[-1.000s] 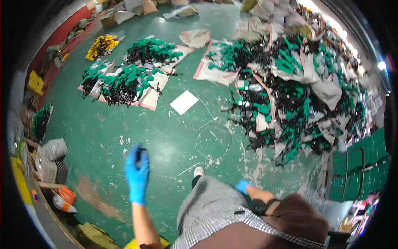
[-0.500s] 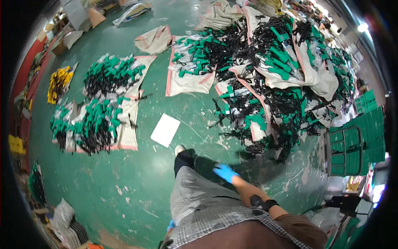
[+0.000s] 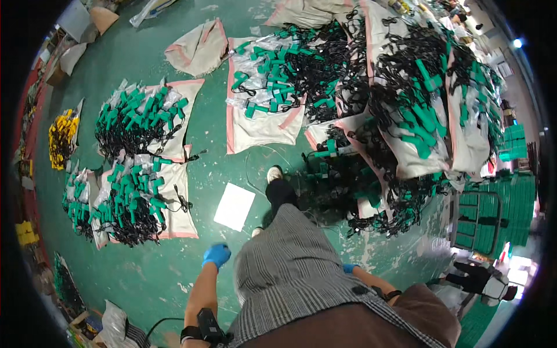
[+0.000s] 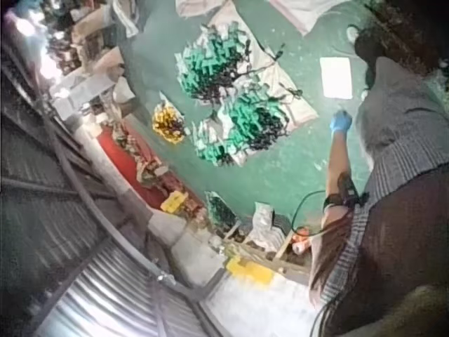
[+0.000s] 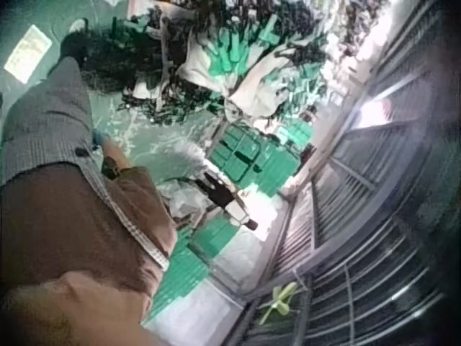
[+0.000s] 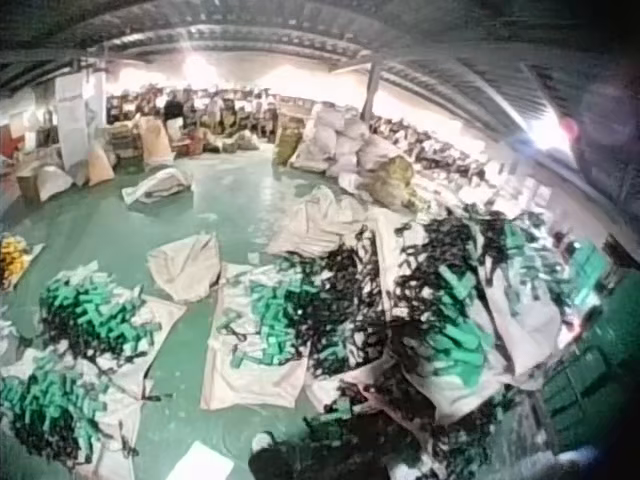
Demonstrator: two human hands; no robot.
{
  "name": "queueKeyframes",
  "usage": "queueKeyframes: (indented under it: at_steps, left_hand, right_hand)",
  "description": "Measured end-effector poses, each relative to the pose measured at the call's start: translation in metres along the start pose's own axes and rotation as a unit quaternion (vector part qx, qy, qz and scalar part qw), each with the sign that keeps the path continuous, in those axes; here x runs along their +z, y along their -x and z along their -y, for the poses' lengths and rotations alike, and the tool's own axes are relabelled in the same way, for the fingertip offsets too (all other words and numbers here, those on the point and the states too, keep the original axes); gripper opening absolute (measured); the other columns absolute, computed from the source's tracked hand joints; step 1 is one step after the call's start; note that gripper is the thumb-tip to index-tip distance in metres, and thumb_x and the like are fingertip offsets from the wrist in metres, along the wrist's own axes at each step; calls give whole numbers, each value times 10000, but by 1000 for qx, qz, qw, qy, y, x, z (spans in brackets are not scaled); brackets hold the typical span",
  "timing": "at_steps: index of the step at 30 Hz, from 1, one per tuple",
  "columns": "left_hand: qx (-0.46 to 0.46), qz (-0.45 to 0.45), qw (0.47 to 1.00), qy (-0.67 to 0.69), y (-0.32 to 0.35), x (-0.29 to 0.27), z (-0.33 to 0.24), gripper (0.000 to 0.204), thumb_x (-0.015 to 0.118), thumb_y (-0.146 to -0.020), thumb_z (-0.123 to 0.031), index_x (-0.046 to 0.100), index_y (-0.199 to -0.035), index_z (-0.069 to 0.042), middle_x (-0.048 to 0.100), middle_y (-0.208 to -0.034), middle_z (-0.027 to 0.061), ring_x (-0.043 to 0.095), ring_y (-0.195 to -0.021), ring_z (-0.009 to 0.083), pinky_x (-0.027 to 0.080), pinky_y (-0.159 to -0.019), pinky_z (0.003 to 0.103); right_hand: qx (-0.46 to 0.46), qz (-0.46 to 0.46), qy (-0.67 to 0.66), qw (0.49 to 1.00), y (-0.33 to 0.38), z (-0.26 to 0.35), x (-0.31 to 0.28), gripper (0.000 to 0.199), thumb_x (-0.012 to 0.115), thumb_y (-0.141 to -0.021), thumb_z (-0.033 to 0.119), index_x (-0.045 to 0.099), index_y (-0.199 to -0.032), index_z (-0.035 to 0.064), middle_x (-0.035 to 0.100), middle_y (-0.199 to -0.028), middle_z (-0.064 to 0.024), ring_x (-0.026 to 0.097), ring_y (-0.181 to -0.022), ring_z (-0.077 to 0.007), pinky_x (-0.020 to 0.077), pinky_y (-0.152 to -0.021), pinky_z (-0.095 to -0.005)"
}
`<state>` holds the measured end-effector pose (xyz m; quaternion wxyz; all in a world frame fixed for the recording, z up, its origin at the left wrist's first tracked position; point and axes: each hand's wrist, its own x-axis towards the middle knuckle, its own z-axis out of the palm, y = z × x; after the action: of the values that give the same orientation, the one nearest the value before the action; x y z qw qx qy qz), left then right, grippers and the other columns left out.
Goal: Sort manufactured electronic or power components into designated bins based on type.
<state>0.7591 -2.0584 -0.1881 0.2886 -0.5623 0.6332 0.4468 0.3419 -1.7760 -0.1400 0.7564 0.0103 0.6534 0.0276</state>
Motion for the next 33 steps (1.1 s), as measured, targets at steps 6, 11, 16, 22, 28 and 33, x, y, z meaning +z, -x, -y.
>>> queueKeyframes:
  at_steps: [6,11,16,22,28,33]
  left_hand:
    - [-199,103,933,281,22,-17,-20,296,533,-797,-299,624,-986,-90,643,-883,122,605,-663,252,490,-627,368]
    - [-229,61,901,363,0,-61,-44,278,537,-798,-282,615,-979,-86,630,-869,113,590,-661,234,482,-621,358]
    - [-214,34,893,394,-44,-117,-70,261,541,-799,-266,607,-972,-82,617,-856,105,574,-659,217,474,-614,347]
    - [-186,7,897,401,-108,-193,-99,241,546,-800,-246,597,-964,-77,601,-839,95,555,-657,197,465,-607,334]
    - [-220,-1,883,414,-118,-221,-129,222,551,-801,-226,587,-955,-72,586,-823,84,536,-655,176,455,-600,322]
    - [-258,-4,861,438,-119,-212,-165,206,555,-801,-210,578,-948,-67,573,-810,76,521,-653,159,447,-593,311]
  right_hand:
    - [-33,58,41,997,62,72,-63,437,574,-784,297,558,-1136,38,622,-1048,-139,593,-871,-267,455,-794,-386]
    - [-28,52,29,998,99,143,-106,428,575,-784,304,567,-1120,38,627,-1021,-140,589,-850,-257,455,-779,-384]
    - [-32,27,23,999,112,219,-132,420,575,-784,312,577,-1103,38,633,-994,-142,585,-828,-247,456,-763,-383]
    - [-55,-30,21,998,109,306,-154,412,576,-784,321,589,-1084,38,640,-961,-143,580,-802,-235,456,-744,-381]
    - [-31,13,47,998,124,333,-193,404,577,-784,330,601,-1064,38,647,-928,-145,574,-776,-222,457,-725,-379]
    - [-13,74,115,991,125,356,-245,399,577,-784,337,610,-1048,38,653,-901,-146,570,-755,-212,457,-709,-377]
